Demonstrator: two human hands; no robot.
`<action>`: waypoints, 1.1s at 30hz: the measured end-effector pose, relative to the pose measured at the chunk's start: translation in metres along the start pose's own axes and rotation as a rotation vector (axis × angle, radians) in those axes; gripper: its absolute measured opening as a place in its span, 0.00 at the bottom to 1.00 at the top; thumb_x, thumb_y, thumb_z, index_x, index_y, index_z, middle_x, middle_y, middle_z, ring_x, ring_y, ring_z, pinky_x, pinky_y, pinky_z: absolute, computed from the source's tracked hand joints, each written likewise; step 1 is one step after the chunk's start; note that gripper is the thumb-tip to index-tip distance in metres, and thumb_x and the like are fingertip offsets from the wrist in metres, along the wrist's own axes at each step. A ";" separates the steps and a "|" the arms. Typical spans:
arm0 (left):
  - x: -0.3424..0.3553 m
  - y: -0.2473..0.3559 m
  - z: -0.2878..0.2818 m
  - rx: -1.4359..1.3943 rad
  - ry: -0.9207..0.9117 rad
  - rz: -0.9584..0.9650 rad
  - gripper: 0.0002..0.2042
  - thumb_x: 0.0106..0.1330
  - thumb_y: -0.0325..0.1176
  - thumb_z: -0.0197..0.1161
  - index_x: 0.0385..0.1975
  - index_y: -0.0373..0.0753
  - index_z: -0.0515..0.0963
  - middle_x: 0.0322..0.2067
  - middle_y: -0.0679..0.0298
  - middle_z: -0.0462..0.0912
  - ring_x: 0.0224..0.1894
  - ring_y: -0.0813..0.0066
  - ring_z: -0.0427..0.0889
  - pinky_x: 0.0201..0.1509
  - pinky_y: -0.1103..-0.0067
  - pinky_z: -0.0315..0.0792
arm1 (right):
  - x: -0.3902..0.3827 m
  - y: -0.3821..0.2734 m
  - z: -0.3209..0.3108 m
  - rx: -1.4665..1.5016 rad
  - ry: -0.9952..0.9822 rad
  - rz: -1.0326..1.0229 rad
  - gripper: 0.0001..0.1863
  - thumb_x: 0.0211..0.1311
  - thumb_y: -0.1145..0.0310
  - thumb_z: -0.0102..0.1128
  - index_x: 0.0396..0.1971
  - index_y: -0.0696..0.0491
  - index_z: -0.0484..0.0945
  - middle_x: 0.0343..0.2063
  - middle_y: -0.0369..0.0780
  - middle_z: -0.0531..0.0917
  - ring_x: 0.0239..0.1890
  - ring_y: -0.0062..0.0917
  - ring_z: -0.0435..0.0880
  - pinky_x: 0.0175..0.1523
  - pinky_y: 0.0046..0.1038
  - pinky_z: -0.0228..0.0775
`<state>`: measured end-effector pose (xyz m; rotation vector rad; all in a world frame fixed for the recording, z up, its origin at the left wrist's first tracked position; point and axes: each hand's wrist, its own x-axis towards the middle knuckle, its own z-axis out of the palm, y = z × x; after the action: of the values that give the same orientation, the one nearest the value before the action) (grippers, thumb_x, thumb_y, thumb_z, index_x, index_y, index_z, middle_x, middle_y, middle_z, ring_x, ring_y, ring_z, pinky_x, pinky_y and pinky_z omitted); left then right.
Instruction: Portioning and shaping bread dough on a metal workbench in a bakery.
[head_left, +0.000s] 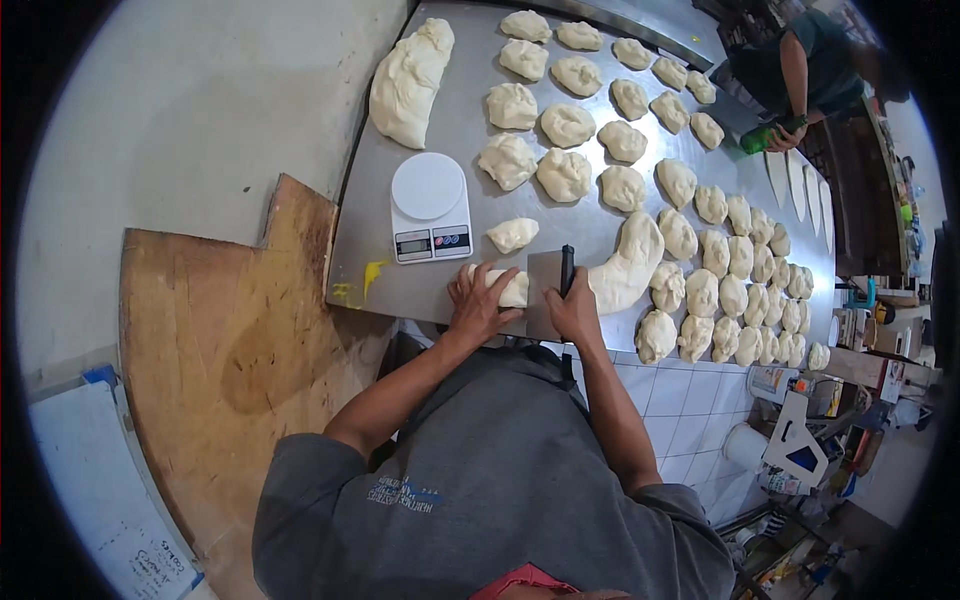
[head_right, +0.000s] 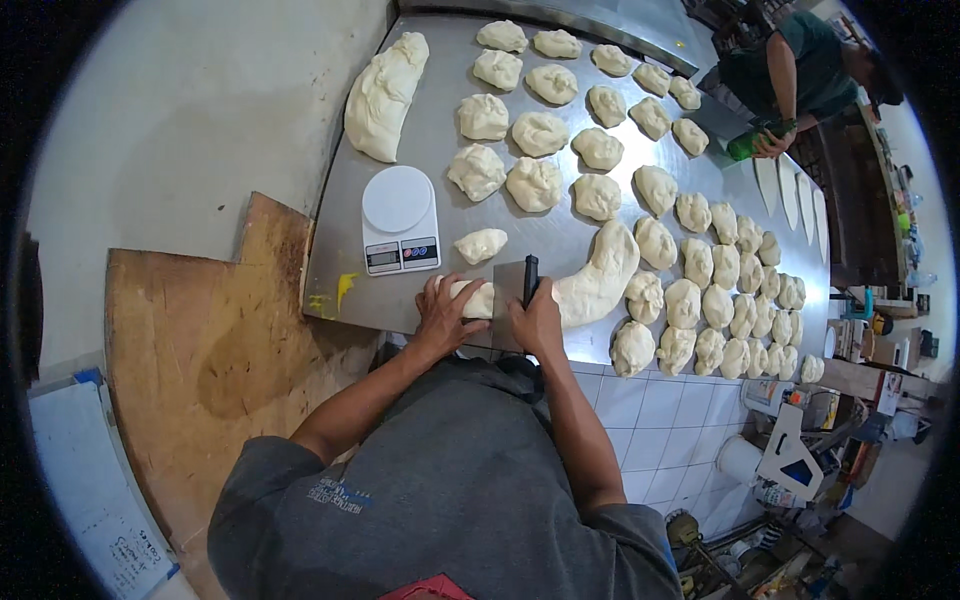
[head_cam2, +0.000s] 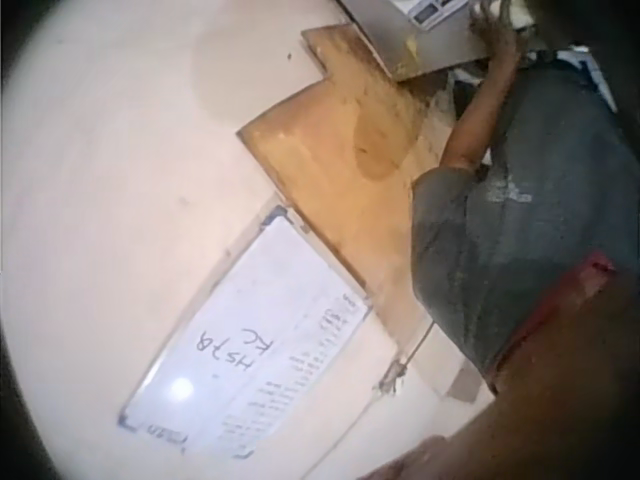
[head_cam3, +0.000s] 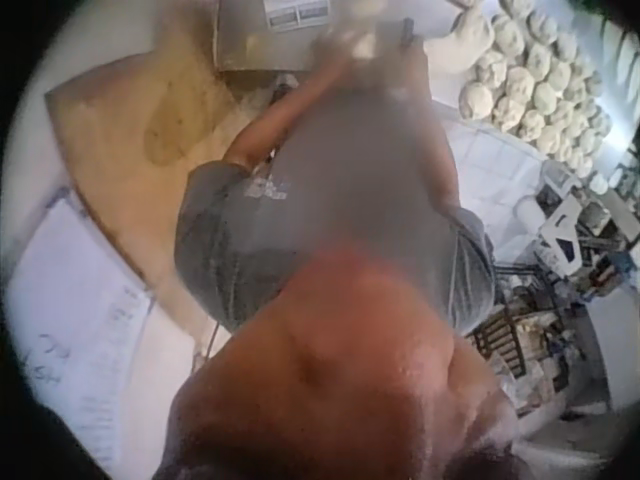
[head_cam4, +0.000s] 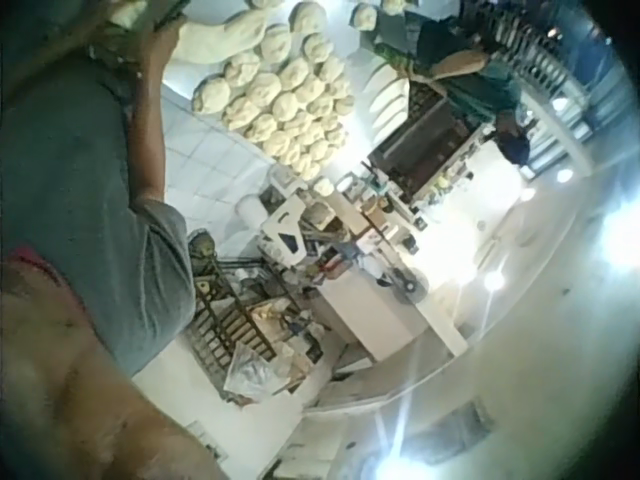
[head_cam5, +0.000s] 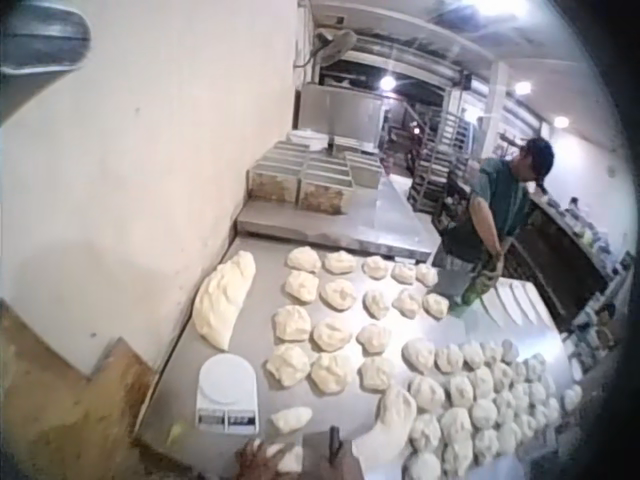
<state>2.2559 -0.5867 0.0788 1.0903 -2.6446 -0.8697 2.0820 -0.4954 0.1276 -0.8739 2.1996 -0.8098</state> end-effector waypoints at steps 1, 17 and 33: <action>0.000 -0.002 -0.001 -0.007 0.006 0.014 0.38 0.55 0.43 0.77 0.69 0.51 0.73 0.64 0.57 0.67 0.66 0.49 0.62 0.70 0.57 0.58 | 0.000 -0.010 0.004 -0.095 0.012 0.033 0.20 0.65 0.66 0.61 0.48 0.61 0.65 0.33 0.56 0.83 0.35 0.54 0.85 0.40 0.49 0.75; 0.008 -0.044 -0.037 -0.561 0.061 0.045 0.29 0.56 0.26 0.72 0.62 0.43 0.78 0.56 0.56 0.82 0.53 0.54 0.82 0.60 0.66 0.75 | 0.006 -0.008 0.081 -0.263 0.156 0.003 0.17 0.68 0.65 0.58 0.46 0.58 0.62 0.29 0.58 0.83 0.30 0.60 0.83 0.38 0.56 0.73; 0.108 -0.065 -0.114 0.414 0.532 0.023 0.34 0.59 0.33 0.65 0.70 0.42 0.71 0.70 0.51 0.70 0.66 0.50 0.72 0.70 0.49 0.60 | 0.023 0.021 0.056 0.088 0.061 -0.040 0.19 0.66 0.63 0.66 0.44 0.63 0.72 0.35 0.51 0.83 0.31 0.40 0.82 0.40 0.38 0.75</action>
<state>2.2557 -0.7492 0.1273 1.1664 -2.4071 0.0030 2.1021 -0.5170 0.0704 -0.8628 2.1870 -0.9562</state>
